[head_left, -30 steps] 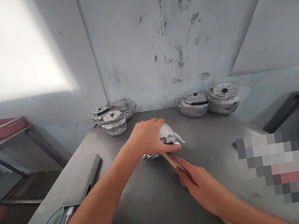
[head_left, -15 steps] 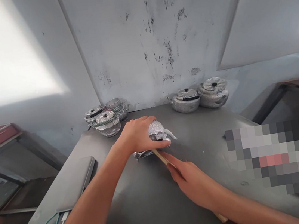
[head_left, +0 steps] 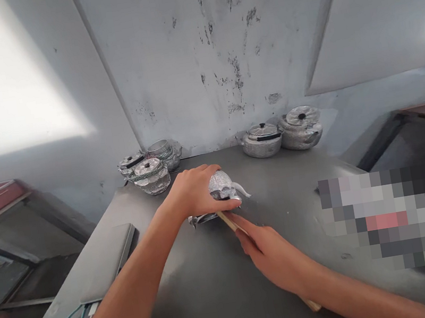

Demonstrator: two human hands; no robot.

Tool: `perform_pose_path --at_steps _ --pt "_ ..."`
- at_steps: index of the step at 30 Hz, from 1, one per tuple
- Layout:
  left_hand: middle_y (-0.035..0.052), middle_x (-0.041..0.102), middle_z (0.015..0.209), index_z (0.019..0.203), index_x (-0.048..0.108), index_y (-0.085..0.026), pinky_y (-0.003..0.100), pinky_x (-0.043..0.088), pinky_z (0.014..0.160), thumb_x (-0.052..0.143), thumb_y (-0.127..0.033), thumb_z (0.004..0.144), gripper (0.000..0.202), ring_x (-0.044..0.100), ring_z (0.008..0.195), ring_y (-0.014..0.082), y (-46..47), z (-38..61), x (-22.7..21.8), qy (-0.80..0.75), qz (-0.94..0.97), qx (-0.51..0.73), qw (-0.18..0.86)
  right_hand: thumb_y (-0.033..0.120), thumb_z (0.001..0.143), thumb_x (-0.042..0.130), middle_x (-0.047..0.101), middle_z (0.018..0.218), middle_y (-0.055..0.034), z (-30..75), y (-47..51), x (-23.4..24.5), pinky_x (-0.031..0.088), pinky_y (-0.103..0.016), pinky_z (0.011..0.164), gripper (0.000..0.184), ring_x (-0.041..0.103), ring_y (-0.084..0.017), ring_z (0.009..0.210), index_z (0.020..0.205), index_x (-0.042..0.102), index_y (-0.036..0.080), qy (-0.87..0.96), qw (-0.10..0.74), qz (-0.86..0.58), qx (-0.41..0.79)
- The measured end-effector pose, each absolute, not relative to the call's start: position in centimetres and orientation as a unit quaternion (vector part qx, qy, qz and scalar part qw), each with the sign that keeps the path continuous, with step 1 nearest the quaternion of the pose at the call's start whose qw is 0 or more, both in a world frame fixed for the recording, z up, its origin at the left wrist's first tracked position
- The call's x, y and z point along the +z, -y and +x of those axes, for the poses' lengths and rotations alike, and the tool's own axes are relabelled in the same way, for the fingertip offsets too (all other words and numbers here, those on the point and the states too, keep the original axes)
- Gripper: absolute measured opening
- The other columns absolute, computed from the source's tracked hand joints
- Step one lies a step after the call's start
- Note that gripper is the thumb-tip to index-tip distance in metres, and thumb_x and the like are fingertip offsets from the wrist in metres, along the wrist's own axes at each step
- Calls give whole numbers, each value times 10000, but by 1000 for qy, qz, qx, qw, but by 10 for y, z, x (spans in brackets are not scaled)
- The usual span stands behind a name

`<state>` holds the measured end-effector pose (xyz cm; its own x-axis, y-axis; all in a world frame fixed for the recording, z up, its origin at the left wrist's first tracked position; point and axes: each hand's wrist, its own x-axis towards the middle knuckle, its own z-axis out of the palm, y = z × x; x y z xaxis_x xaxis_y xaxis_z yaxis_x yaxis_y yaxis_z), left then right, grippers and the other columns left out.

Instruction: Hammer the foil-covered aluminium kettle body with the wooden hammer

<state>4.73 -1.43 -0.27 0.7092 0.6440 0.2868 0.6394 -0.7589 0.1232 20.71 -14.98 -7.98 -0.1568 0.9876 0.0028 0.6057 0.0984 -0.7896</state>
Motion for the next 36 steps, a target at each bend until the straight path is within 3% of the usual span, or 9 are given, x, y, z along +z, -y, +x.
perform_pose_path --at_steps 10,19,26,33,36 --pt "56 704 1164 1309 581 -261 405 501 811 599 -827 700 832 671 990 317 12 46 -3 -345 924 168 16 293 1043 283 437 647 63 207 150 -83 310 -232 520 511 369 -119 531 1548 357 279 681 300 -594 307" --pt "40 710 1162 1279 599 -280 392 503 820 608 -796 708 769 678 991 305 9 43 -5 -350 920 176 24 293 1033 297 398 596 77 205 147 -81 290 -234 507 515 330 -117 496 1541 381 263 696 292 -593 280" --pt "52 699 1207 1289 590 -268 400 505 807 592 -815 708 798 675 1013 318 10 44 -4 -348 922 169 16 264 1025 291 510 650 56 205 149 -79 358 -253 566 530 425 -134 537 1549 365 304 696 259 -599 301" --pt "57 693 1216 1320 573 -269 404 501 807 580 -827 707 829 669 1016 324 10 44 -4 -353 922 161 20 290 1036 296 398 618 77 204 150 -77 307 -244 539 518 336 -127 520 1550 357 305 696 264 -595 303" --pt "55 698 1194 1313 578 -270 408 501 814 584 -841 693 842 668 1011 326 10 45 -4 -353 922 161 22 295 1039 294 421 613 76 204 150 -77 294 -247 532 511 341 -127 516 1546 361 315 695 261 -594 309"
